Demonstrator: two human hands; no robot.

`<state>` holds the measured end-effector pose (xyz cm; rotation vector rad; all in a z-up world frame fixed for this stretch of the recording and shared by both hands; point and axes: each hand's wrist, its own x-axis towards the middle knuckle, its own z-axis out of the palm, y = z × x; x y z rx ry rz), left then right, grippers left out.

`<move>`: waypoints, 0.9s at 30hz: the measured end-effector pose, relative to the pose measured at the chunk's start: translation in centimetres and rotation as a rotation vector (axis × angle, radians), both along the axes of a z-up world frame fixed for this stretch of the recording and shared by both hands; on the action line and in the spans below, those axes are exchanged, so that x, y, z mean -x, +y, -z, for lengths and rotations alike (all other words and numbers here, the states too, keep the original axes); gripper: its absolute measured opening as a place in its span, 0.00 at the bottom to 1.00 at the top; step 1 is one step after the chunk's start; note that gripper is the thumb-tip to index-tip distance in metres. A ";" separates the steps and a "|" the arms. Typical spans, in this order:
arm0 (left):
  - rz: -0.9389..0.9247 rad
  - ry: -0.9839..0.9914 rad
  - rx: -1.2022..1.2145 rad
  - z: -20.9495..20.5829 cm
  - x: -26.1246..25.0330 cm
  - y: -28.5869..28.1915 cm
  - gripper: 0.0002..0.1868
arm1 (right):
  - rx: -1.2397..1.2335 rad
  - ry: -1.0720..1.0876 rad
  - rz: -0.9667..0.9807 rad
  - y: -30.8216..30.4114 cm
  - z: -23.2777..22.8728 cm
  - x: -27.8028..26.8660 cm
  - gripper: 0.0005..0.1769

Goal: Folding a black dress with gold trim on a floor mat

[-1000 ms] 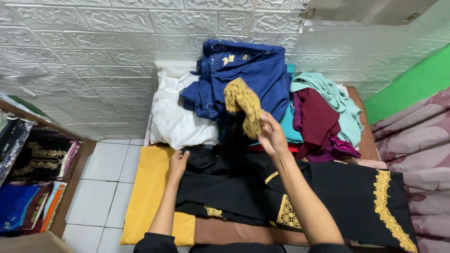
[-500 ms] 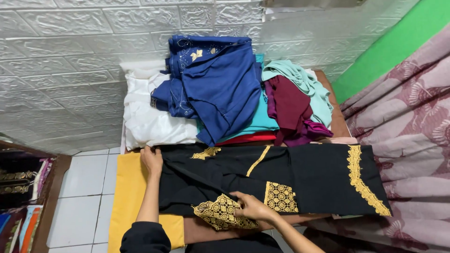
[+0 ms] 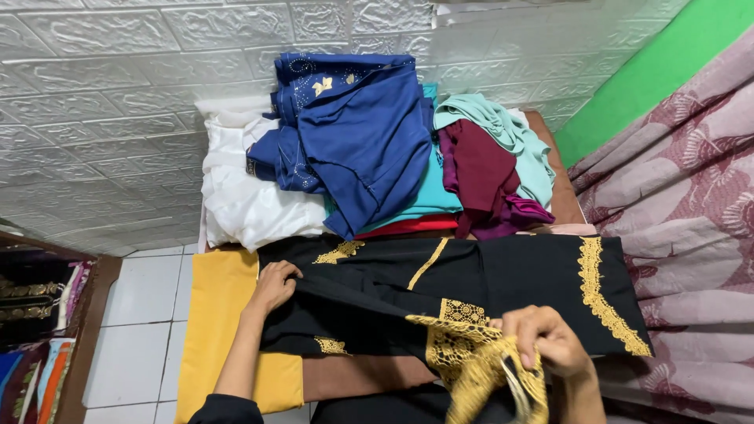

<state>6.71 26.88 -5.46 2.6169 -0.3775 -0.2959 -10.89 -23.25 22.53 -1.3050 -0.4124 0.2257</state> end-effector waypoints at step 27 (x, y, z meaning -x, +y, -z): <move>0.359 -0.066 -0.041 -1.3 3.3 -20.3 0.12 | 0.792 0.549 0.672 -0.9 16.8 -0.5 0.53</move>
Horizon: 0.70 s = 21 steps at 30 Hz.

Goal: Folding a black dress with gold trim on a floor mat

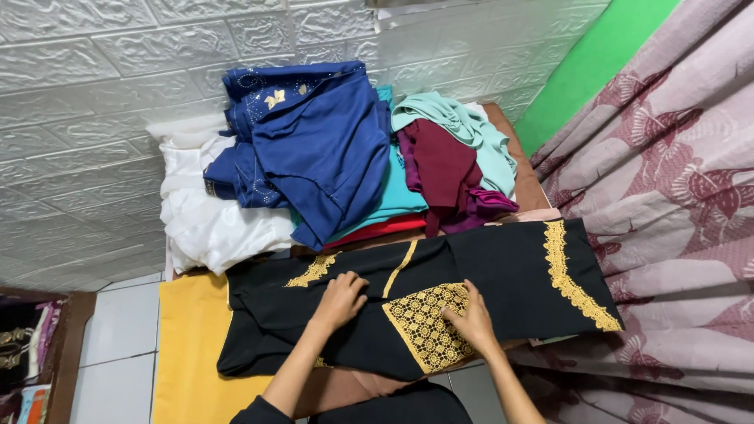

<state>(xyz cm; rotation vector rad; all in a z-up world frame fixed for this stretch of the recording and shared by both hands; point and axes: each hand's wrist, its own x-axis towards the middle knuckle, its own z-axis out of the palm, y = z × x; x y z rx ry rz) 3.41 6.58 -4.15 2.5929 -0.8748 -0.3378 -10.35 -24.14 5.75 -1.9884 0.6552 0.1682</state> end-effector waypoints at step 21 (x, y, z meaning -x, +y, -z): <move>0.112 0.541 0.022 -9.3 2.5 -3.0 0.25 | -0.381 0.102 -0.098 -5.3 -8.7 -0.3 0.28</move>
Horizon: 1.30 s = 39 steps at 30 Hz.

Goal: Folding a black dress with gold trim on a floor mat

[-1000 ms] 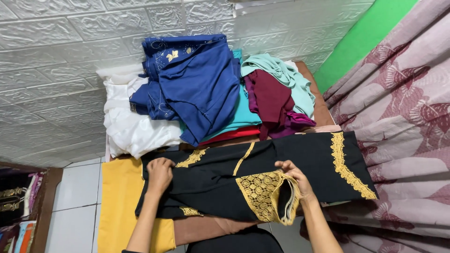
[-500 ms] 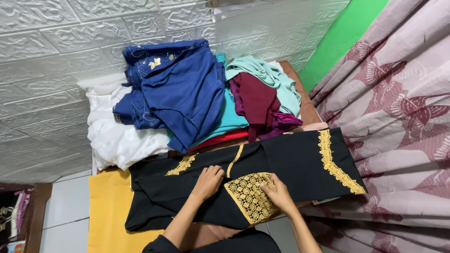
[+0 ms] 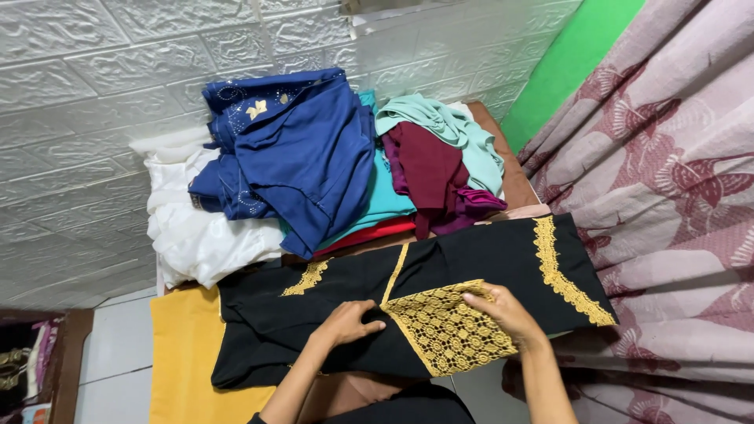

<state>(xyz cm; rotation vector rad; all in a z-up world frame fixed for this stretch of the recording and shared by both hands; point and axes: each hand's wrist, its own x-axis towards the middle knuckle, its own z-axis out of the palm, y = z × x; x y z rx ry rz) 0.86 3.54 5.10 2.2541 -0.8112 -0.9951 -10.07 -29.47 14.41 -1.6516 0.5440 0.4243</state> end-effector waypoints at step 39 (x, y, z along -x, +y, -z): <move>-0.656 -0.332 0.331 4.2 -2.6 -0.4 0.14 | 0.527 -0.227 0.196 2.4 10.2 -5.1 0.20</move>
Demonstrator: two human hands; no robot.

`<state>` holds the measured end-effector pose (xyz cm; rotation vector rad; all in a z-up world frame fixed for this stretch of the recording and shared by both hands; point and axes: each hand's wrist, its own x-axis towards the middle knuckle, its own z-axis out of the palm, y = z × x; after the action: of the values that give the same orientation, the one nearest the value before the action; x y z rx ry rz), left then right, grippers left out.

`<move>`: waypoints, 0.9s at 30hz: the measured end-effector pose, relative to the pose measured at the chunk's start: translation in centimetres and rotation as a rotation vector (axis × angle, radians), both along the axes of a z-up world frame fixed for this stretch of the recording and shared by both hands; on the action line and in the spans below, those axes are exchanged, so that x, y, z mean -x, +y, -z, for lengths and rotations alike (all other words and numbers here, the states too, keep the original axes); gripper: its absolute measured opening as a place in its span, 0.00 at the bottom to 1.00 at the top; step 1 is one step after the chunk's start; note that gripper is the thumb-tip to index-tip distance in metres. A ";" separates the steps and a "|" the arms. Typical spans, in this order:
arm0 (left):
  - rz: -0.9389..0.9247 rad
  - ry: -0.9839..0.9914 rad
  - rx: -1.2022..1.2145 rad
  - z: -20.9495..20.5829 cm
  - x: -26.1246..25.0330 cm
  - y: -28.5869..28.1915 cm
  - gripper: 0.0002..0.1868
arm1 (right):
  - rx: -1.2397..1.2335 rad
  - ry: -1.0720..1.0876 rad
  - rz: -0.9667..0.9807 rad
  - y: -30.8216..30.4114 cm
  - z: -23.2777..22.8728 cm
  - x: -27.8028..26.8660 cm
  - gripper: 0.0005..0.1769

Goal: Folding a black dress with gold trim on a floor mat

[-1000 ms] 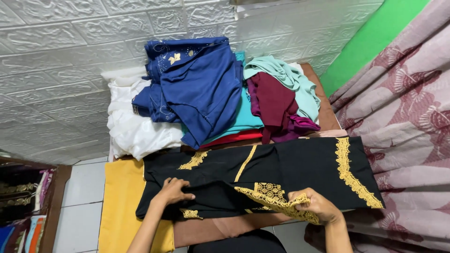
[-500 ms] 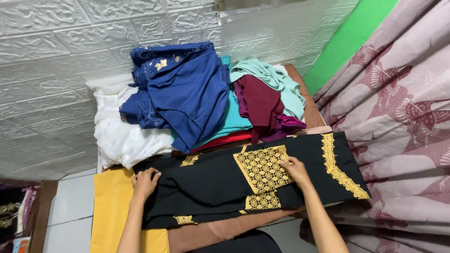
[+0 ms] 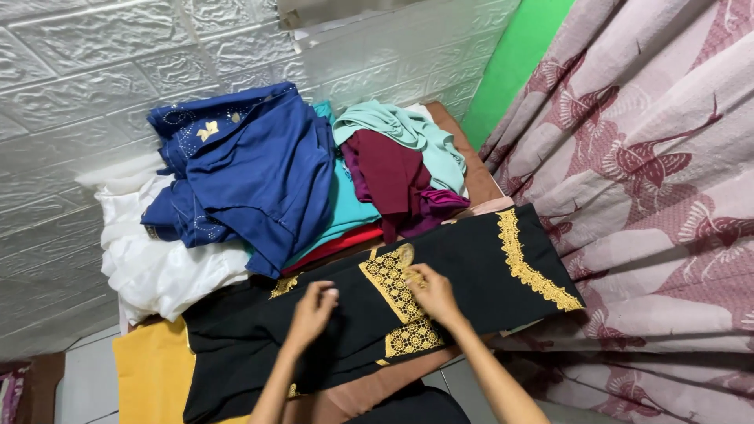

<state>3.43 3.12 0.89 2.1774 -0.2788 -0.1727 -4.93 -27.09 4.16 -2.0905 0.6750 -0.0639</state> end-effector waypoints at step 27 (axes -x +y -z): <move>-0.142 0.528 0.086 -4.7 5.5 -16.7 0.39 | 0.266 0.312 -0.172 -7.2 8.5 -0.3 0.27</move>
<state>-2.07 -13.59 5.64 1.9737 0.1645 -0.6287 -4.62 -34.27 -4.38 -2.4357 0.6966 0.2892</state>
